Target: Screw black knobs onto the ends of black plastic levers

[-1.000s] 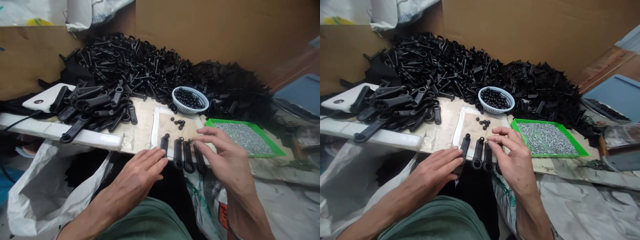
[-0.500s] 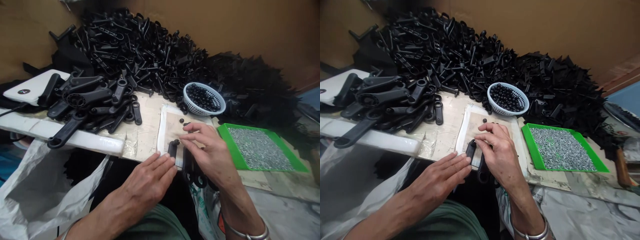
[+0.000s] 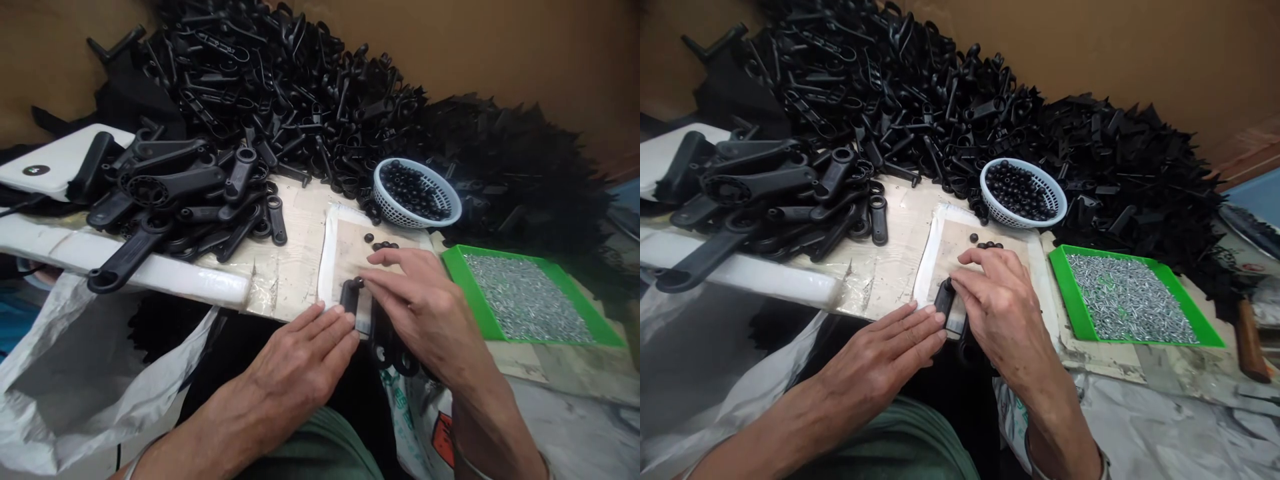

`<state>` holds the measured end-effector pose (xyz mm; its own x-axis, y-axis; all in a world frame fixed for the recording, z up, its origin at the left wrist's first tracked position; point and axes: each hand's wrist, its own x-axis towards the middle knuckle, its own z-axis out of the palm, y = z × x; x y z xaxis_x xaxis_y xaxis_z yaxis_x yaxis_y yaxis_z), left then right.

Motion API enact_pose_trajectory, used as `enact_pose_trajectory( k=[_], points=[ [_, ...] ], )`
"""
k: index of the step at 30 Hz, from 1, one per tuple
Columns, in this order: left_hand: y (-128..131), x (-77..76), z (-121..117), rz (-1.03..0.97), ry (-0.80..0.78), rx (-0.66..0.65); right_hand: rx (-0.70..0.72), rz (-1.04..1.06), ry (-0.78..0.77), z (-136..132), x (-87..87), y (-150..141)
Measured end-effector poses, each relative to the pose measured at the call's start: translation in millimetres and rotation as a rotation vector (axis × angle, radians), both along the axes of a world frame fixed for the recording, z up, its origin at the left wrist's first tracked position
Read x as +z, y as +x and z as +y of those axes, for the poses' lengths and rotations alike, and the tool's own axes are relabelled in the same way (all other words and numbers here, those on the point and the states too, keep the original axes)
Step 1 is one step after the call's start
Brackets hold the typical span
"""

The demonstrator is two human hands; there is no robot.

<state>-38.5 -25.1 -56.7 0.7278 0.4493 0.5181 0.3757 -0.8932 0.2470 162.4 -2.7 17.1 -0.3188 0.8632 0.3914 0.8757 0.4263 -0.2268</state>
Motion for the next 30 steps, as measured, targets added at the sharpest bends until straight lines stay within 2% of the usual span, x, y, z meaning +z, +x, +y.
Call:
enact_pose_trajectory(
  k=[5,13,22,30],
  points=[
    [1.8,-2.7,1.6,-0.064,0.027,-0.006,0.005,0.01,0.044,-2.4,6.9,4.9],
    [4.7,2.6,0.4,-0.066,0.009,0.031,0.038,-0.115,-0.086,3.2,-2.7,3.9],
    [3.2,-6.6,-0.2,-0.06,0.02,0.018,0.04,-0.101,-0.129,6.3,-3.8,1.4],
    [6.4,2.9,-1.1,-0.054,-0.021,0.044,0.021,-0.159,-0.162,8.2,-2.2,-0.1]
  ],
)
